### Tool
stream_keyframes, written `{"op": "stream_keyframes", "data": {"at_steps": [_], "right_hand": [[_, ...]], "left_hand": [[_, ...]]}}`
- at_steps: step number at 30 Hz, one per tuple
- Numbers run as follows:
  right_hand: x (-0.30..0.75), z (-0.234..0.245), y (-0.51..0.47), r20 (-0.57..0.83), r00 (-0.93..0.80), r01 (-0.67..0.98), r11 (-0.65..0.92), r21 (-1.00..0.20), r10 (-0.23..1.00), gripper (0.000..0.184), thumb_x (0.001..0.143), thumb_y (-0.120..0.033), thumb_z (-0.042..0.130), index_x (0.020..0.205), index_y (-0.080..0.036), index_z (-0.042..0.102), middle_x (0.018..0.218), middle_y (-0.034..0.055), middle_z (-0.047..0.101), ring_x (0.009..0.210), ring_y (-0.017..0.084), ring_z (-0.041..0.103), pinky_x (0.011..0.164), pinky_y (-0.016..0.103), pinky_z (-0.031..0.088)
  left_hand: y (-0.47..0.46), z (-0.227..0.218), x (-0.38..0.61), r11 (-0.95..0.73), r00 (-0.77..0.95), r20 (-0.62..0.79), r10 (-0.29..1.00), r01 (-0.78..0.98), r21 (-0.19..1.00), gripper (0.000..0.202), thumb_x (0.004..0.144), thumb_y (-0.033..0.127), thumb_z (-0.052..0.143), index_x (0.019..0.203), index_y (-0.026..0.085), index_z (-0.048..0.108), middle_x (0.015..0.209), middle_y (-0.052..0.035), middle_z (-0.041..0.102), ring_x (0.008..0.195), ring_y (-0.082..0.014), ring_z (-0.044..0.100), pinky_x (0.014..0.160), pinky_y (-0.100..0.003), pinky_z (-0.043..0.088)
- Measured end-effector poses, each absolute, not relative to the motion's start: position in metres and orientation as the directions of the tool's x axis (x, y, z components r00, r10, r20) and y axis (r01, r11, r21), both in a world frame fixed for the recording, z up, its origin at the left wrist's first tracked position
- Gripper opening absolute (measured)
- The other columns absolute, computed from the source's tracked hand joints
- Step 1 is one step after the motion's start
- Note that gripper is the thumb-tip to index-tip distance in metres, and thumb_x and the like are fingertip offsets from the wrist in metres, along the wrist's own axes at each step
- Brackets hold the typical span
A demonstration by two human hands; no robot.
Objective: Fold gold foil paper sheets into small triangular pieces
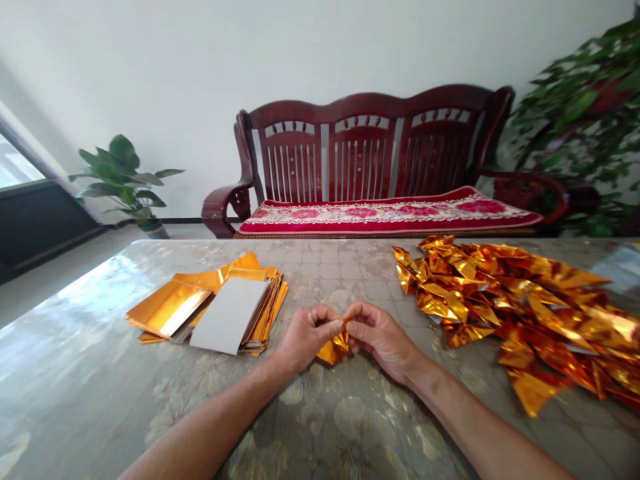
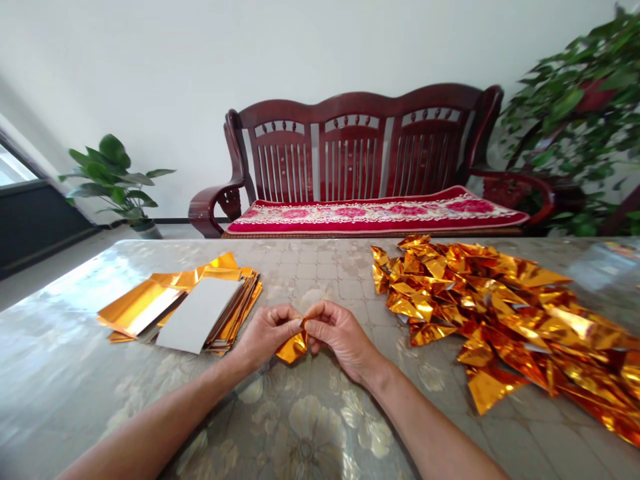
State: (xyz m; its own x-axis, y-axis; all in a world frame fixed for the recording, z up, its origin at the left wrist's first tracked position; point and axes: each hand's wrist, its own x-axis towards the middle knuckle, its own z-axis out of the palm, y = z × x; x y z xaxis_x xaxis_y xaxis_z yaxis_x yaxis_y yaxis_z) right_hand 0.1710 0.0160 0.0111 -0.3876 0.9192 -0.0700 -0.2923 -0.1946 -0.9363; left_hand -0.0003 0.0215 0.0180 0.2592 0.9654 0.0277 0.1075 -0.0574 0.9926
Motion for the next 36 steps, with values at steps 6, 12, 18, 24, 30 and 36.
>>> {"op": "stream_keyframes", "data": {"at_steps": [6, 12, 18, 24, 30, 36], "right_hand": [[0.173, 0.014, 0.020, -0.062, -0.364, -0.235, -0.156, -0.959, 0.929, 0.026, 0.069, -0.035, 0.081, 0.076, -0.017, 0.064, 0.063, -0.0034, 0.061, 0.059, 0.010, 0.054, 0.059, 0.023, 0.044], [0.173, 0.014, 0.022, -0.036, -0.286, -0.179, -0.090, -0.980, 0.957, 0.023, 0.071, -0.034, 0.077, 0.076, -0.017, 0.063, 0.062, -0.0041, 0.060, 0.058, 0.010, 0.052, 0.058, 0.023, 0.040], [0.171, 0.009, 0.022, -0.015, -0.261, -0.074, -0.036, -0.997, 0.965, 0.022, 0.073, -0.035, 0.074, 0.078, -0.019, 0.061, 0.059, -0.0057, 0.056, 0.057, 0.010, 0.050, 0.057, 0.023, 0.038], [0.167, 0.012, 0.019, -0.001, -0.290, -0.089, -0.028, -0.996, 0.957, 0.025, 0.075, -0.040, 0.073, 0.077, -0.020, 0.057, 0.063, -0.0051, 0.057, 0.059, 0.011, 0.051, 0.058, 0.023, 0.041], [0.168, 0.008, 0.021, -0.045, -0.127, -0.120, -0.060, -0.991, 0.991, 0.032, 0.074, -0.047, 0.073, 0.080, -0.020, 0.056, 0.066, -0.0029, 0.060, 0.060, 0.013, 0.055, 0.057, 0.025, 0.045], [0.179, 0.004, 0.025, -0.070, -0.012, -0.194, -0.071, -0.978, 0.997, 0.038, 0.069, -0.049, 0.077, 0.082, -0.019, 0.058, 0.069, -0.0010, 0.063, 0.060, 0.013, 0.057, 0.057, 0.026, 0.048]], "left_hand": [[0.022, 0.019, -0.005, -0.194, 0.305, 0.105, 0.947, 0.279, 0.940, 0.025, 0.081, 0.036, 0.063, 0.069, 0.014, 0.069, 0.066, -0.0009, 0.063, 0.062, -0.0119, 0.055, 0.058, -0.021, 0.040], [0.022, 0.022, -0.005, -0.255, 0.325, 0.134, 0.936, 0.366, 0.895, 0.018, 0.079, 0.025, 0.061, 0.086, 0.016, 0.075, 0.074, -0.0007, 0.069, 0.064, -0.0115, 0.057, 0.057, -0.020, 0.039], [0.022, 0.018, -0.001, -0.252, 0.200, 0.179, 0.963, 0.443, 0.860, 0.016, 0.077, 0.027, 0.064, 0.072, 0.015, 0.073, 0.067, 0.0010, 0.067, 0.062, -0.0112, 0.056, 0.057, -0.020, 0.038], [0.022, 0.020, -0.001, -0.260, 0.177, 0.198, 0.964, 0.469, 0.844, 0.016, 0.077, 0.027, 0.066, 0.069, 0.015, 0.072, 0.066, 0.0011, 0.066, 0.062, -0.0111, 0.056, 0.058, -0.021, 0.037], [0.032, 0.020, -0.012, -0.034, 0.323, 0.013, 0.946, 0.058, 0.998, 0.038, 0.087, 0.044, 0.054, 0.093, 0.011, 0.071, 0.068, -0.0005, 0.062, 0.058, -0.0096, 0.052, 0.057, -0.021, 0.041], [0.033, 0.023, -0.031, -0.171, 0.500, 0.096, 0.861, 0.106, 0.980, 0.039, 0.088, 0.032, 0.059, 0.124, 0.019, 0.065, 0.090, -0.0041, 0.067, 0.067, -0.0109, 0.056, 0.061, -0.021, 0.045]]}}
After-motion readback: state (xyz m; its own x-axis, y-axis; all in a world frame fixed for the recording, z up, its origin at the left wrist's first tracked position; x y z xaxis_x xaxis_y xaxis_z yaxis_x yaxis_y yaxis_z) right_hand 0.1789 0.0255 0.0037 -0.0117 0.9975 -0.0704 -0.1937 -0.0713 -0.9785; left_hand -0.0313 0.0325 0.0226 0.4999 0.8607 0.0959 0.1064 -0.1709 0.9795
